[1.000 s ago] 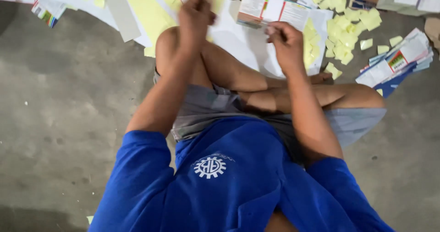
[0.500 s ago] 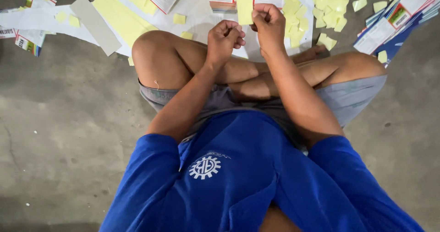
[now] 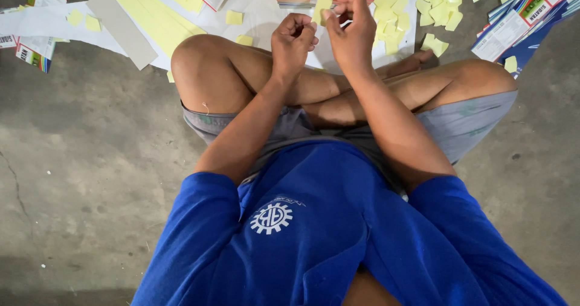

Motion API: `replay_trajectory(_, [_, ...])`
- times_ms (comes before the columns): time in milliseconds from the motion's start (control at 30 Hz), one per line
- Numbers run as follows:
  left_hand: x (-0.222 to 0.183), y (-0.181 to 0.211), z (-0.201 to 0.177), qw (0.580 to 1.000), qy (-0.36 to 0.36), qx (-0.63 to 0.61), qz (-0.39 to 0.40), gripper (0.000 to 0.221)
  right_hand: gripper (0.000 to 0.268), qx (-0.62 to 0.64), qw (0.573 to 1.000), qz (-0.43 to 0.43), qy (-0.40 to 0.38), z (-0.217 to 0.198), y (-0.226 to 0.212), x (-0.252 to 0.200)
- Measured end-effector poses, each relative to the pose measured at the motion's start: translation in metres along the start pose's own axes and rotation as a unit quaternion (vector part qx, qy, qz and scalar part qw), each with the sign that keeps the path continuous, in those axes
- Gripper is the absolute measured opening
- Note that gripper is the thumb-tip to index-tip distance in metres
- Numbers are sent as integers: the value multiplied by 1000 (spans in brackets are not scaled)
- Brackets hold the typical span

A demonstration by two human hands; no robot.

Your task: Peeling and applying yellow labels to stacks of printed paper items while sitting on the floor.

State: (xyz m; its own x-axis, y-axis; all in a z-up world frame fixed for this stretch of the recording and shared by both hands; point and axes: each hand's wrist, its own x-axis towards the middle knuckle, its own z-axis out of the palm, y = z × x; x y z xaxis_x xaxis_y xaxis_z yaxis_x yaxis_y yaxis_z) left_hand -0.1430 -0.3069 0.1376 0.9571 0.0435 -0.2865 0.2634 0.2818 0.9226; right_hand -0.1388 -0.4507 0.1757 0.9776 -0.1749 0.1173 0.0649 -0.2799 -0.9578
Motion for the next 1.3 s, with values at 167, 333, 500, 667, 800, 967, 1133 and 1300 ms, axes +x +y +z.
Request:
replay_trajectory(167, [-1,0,2,1000,-12,-8,18,11,33,-65,991,-99,-64,2,-13,-8])
replay_trajectory(333, [-3,2,2,998,-22,9,50,11,36,-62,990,-105,-64,-1,-10,-9])
replay_trajectory(500, [-4,-4,3,997,-21,27,72,12,35,-56,993,-88,-63,-3,-9,-8])
replay_trajectory(667, [-14,14,9,980,-39,127,147,11,42,-79,988,-104,-85,-10,-12,-4])
replay_trajectory(800, [-16,19,9,972,-27,189,137,10,39,-56,988,-100,-102,-10,-7,-2])
replay_trajectory(967, [-20,22,10,969,-41,200,140,14,41,-81,987,-119,-75,-5,-1,0])
replay_trajectory(1133, [-19,18,9,966,-25,209,151,14,42,-119,980,-140,-75,-4,-1,-1])
replay_trajectory(1300, [-10,12,8,983,-14,136,125,12,39,-49,984,-138,-98,-6,-4,-1])
